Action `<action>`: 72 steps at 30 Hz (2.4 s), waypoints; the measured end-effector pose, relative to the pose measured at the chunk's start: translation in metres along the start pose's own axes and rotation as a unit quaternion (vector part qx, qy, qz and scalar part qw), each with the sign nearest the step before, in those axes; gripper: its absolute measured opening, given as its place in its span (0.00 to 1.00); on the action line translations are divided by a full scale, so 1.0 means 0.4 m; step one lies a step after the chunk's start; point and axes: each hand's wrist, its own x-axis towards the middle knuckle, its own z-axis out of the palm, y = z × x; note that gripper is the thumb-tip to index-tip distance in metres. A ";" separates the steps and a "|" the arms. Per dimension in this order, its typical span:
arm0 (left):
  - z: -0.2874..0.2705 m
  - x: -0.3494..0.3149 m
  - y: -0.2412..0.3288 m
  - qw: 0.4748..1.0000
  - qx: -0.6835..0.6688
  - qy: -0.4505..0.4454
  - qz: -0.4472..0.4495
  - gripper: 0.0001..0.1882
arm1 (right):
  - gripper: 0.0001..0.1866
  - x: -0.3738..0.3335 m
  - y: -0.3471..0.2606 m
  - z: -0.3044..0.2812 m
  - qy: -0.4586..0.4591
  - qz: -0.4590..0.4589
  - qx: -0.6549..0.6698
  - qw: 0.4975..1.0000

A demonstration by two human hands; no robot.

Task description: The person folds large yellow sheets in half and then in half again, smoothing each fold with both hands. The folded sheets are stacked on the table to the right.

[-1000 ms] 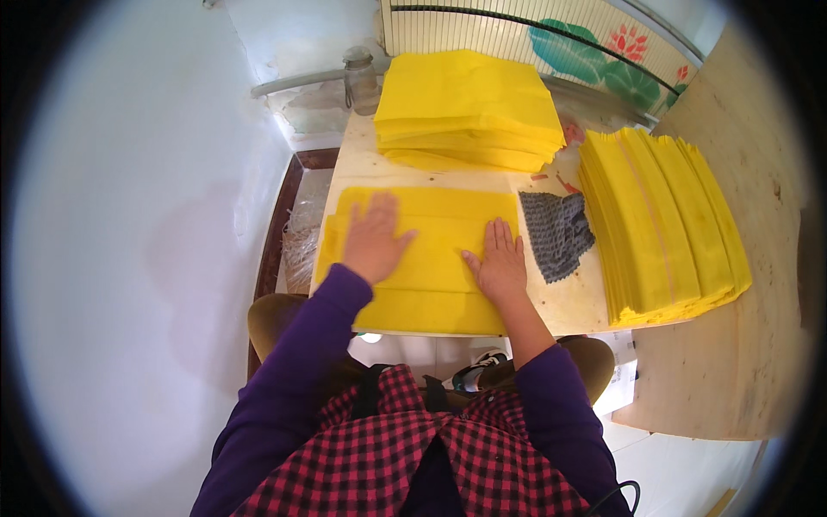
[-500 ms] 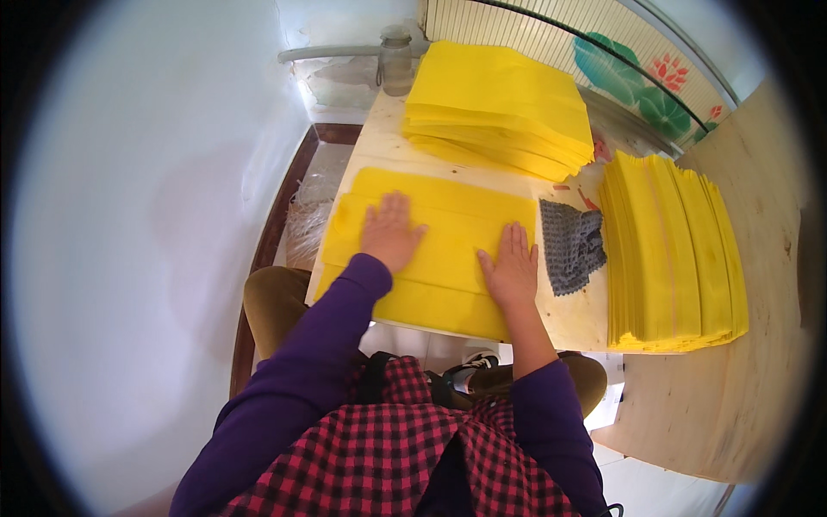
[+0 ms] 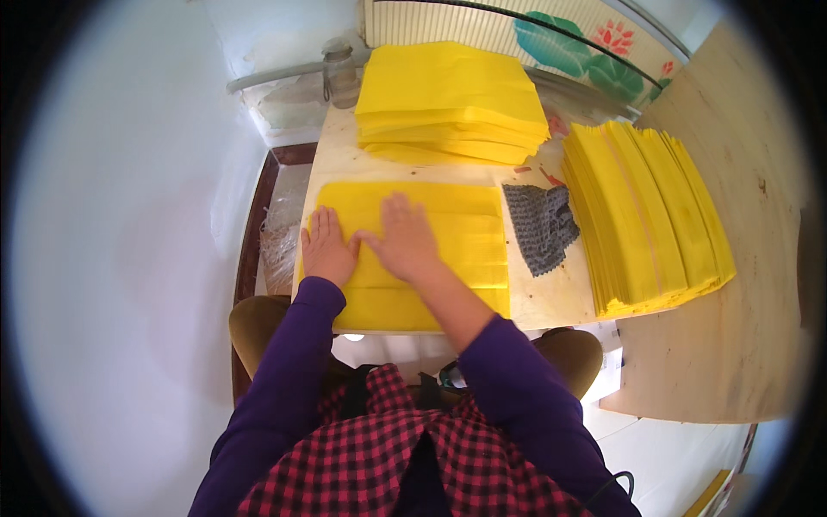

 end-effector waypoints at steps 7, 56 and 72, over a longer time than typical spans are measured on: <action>0.016 -0.001 -0.009 0.999 0.017 0.025 0.016 0.38 | 0.42 -0.009 0.009 0.073 -0.021 0.047 -0.013 0.999; -0.013 -0.015 -0.094 0.994 -0.063 -0.027 -0.090 0.39 | 0.23 -0.086 0.318 -0.064 0.129 0.056 -0.035 0.989; 0.003 -0.027 -0.125 0.986 -0.140 0.045 -0.075 0.37 | 0.21 0.161 0.146 -0.069 -0.235 0.016 -0.002 0.972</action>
